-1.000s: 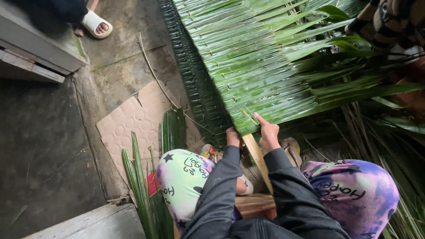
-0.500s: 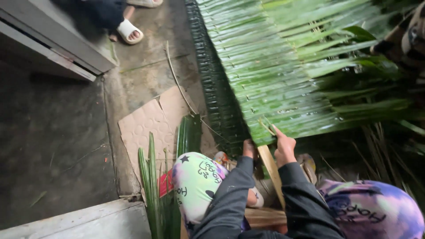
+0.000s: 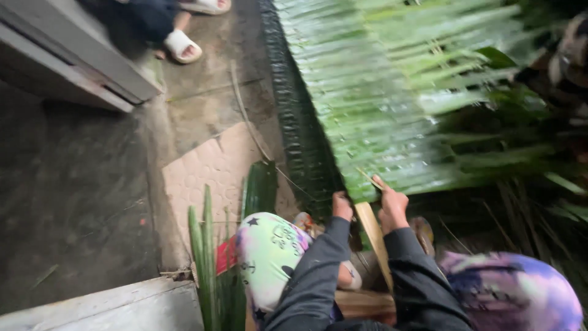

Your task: Weaving palm leaves over a wooden frame to create a thatched panel.

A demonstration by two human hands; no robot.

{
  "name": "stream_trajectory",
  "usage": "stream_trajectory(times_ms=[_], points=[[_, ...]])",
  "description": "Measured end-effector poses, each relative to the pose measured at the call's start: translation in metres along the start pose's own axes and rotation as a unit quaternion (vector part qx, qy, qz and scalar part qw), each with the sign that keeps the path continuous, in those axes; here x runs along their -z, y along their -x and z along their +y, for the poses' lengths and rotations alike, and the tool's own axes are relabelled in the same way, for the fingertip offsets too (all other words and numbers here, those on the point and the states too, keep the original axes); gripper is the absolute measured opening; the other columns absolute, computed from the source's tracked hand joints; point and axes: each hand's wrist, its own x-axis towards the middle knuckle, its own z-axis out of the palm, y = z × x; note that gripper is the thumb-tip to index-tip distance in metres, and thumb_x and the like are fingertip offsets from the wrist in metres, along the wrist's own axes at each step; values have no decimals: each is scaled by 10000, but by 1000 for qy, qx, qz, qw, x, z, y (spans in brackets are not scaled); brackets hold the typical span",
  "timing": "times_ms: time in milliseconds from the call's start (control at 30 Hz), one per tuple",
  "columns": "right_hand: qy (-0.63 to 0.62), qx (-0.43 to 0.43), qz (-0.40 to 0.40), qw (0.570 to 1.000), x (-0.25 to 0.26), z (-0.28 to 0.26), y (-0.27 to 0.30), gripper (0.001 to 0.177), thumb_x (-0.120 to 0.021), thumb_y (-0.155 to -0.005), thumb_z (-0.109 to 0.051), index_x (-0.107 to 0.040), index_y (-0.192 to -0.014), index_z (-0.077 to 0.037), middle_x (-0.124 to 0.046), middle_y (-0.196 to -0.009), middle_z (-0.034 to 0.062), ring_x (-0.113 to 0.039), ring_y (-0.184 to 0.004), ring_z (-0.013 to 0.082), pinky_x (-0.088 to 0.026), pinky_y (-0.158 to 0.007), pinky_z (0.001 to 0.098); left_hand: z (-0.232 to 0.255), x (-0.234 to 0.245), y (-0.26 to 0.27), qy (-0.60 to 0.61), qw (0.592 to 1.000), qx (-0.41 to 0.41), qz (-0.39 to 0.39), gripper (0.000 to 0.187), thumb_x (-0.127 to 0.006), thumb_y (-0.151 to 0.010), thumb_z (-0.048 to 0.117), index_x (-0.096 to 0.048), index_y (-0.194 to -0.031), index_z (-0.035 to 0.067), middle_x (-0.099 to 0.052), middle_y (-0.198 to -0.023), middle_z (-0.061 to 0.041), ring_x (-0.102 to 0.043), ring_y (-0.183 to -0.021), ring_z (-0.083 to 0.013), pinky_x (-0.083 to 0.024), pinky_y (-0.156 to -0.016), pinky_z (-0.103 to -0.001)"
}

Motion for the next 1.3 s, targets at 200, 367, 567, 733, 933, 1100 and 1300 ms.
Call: stream_trajectory(times_ms=[200, 367, 567, 733, 933, 1100, 1300], points=[[9, -10, 17, 1000, -2, 21, -23, 684, -1064, -614, -172, -679, -1069, 163, -710, -1021, 277, -691, -966, 238, -557, -733, 492, -13, 7, -1, -22, 995, 88, -30, 157, -640, -895, 7, -793, -862, -1, -754, -760, -162, -760, -807, -259, -591, -815, -406], [-2, -20, 17, 1000, 0, 32, -34, 725, -1070, -596, -173, -663, -1086, 171, -696, -1024, 295, -687, -948, 268, -565, -762, 493, 22, 7, 15, -14, 993, 106, 49, 205, -576, -891, 26, -781, -906, 24, -751, -815, -151, -736, -794, -262, -580, -815, -377], [-12, -31, 13, 999, -11, 5, -4, 721, -1046, -631, -161, -644, -1115, 190, -689, -1056, 306, -687, -972, 288, -565, -777, 504, 130, 12, 62, -191, 936, -186, 228, 99, -786, -804, 138, -785, -821, 235, -687, -836, 37, -718, -779, -180, -564, -793, -291], [-22, -34, 5, 999, -7, 8, -8, 734, -1049, -655, -185, -641, -1129, 198, -683, -1085, 313, -694, -980, 291, -561, -776, 517, 123, -20, 70, -366, 847, -365, 121, 193, -868, -734, 299, -758, -888, 261, -597, -926, 91, -574, -993, -200, -487, -844, -360], [-12, 21, 13, 1000, -13, 14, -6, 679, -1045, -644, -159, -657, -1093, 170, -691, -1064, 290, -674, -998, 271, -540, -851, 453, 149, -22, 75, -298, 884, -328, 150, 136, -710, -969, 318, -680, -890, 212, -697, -864, -3, -678, -905, -268, -525, -860, -366], [4, 51, 17, 999, -12, 2, 3, 710, -1064, -602, -186, -667, -1063, 180, -688, -1032, 283, -669, -988, 250, -530, -856, 426, 179, -16, 99, -257, 908, -319, 87, 171, -700, -960, 327, -637, -835, 228, -713, -755, 62, -726, -832, -223, -560, -784, -318], [-33, 35, 14, 999, -20, -4, 12, 645, -1061, -571, -151, -711, -1041, 119, -730, -976, 236, -721, -896, 285, -548, -745, 478, 371, 2, 172, -147, 905, -386, 102, 145, -749, -912, 178, -719, -776, 215, -725, -688, 73, -732, -734, -206, -564, -784, -304]])
